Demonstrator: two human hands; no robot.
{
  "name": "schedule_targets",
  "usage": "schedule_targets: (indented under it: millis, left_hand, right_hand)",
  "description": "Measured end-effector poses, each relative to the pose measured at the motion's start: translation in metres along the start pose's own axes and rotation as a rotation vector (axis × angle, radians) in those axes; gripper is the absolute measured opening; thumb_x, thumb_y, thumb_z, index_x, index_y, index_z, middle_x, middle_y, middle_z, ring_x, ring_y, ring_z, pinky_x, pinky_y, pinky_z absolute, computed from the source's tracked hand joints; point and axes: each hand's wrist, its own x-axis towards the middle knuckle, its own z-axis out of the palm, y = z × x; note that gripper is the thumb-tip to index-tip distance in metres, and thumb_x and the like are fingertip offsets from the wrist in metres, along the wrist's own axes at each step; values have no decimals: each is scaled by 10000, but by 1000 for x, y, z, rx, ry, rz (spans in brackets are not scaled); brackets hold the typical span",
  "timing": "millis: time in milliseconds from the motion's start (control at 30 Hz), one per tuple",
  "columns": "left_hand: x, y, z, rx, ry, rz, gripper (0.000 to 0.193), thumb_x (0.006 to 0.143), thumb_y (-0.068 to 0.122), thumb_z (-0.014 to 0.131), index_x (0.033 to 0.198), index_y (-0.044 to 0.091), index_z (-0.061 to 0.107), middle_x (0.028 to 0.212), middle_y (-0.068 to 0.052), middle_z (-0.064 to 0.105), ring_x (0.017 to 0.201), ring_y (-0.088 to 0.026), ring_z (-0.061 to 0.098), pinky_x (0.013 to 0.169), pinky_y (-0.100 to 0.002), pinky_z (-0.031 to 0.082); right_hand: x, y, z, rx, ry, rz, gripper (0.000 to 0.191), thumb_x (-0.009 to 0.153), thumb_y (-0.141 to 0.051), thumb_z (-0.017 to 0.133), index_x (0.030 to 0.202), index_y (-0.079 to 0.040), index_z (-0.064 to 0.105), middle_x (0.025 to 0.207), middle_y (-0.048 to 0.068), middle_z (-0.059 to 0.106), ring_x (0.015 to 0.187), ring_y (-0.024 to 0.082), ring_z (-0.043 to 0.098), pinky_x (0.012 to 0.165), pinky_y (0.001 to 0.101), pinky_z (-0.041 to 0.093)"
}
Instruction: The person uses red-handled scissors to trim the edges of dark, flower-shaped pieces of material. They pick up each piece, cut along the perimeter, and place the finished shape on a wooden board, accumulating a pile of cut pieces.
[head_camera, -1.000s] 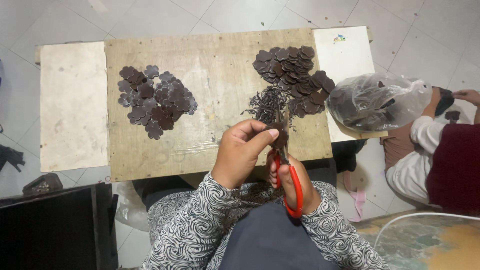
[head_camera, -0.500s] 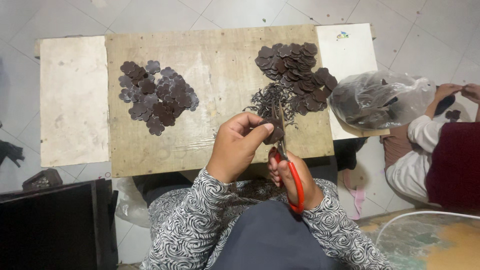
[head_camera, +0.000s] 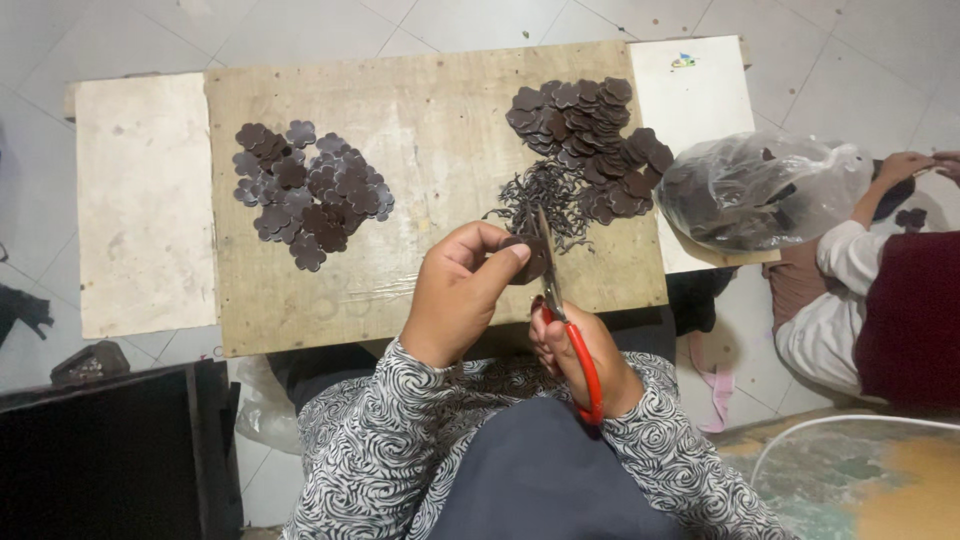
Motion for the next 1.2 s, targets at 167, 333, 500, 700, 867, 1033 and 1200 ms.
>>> schedule_targets:
  millis: [167, 333, 500, 700, 867, 1033, 1200]
  left_hand:
    - [0, 2, -2, 0, 19, -18, 82, 972, 53, 658, 963, -29, 653, 922, -80, 731, 842, -117, 687, 804, -279, 575]
    - [2, 0, -3, -11, 22, -18, 85, 972, 55, 659, 971, -29, 650, 930, -80, 730, 849, -119, 689, 810, -281, 580]
    - [3, -1, -4, 21, 32, 3, 88, 976, 63, 658, 992, -23, 651, 940, -80, 731, 863, -120, 688, 816, -281, 576]
    - [1, 2, -1, 113, 64, -86, 129, 989, 133, 654, 1034, 14, 632, 907, -56, 741, 809, -98, 721, 618, -212, 486]
    - [0, 3, 1, 76, 41, -17, 181, 986, 120, 673, 1121, 8, 625, 941, -41, 733, 817, -76, 693, 620, -201, 489]
    - [2, 4, 1, -29, -5, 15, 235, 946, 17, 708, 1152, -31, 605, 1015, -63, 715, 892, -92, 682, 810, -245, 586]
    - [1, 7, -2, 43, -25, -12, 247, 930, -14, 702, 1154, -34, 599, 1002, -64, 709, 883, -92, 677, 802, -242, 580]
  right_hand:
    - [-2, -3, 0, -25, -3, -4, 556, 994, -630, 522, 917, -80, 480, 783, -23, 421, 632, 63, 394, 541, 219, 355]
    - [-3, -5, 0, -23, -3, 8, 547, 1000, -621, 517, 901, -84, 477, 774, -25, 416, 621, 60, 380, 533, 217, 346]
    - [-3, -3, 0, -16, -3, 13, 532, 1009, -606, 513, 899, -87, 470, 775, -28, 408, 623, 57, 375, 532, 215, 342]
    - [-2, -1, 0, 12, 0, 21, 525, 1012, -598, 508, 901, -87, 466, 768, -25, 406, 617, 60, 372, 532, 215, 343]
    - [-3, 0, -1, -37, 7, 39, 534, 1015, -606, 472, 911, -82, 474, 781, -22, 420, 632, 63, 394, 547, 217, 374]
    - [-1, 3, -2, -40, -17, 14, 532, 1024, -601, 466, 960, -74, 492, 799, -17, 429, 670, 67, 414, 585, 218, 400]
    - [1, 2, -5, -89, -30, 5, 541, 1023, -603, 466, 985, -64, 495, 835, -13, 450, 707, 70, 430, 623, 221, 419]
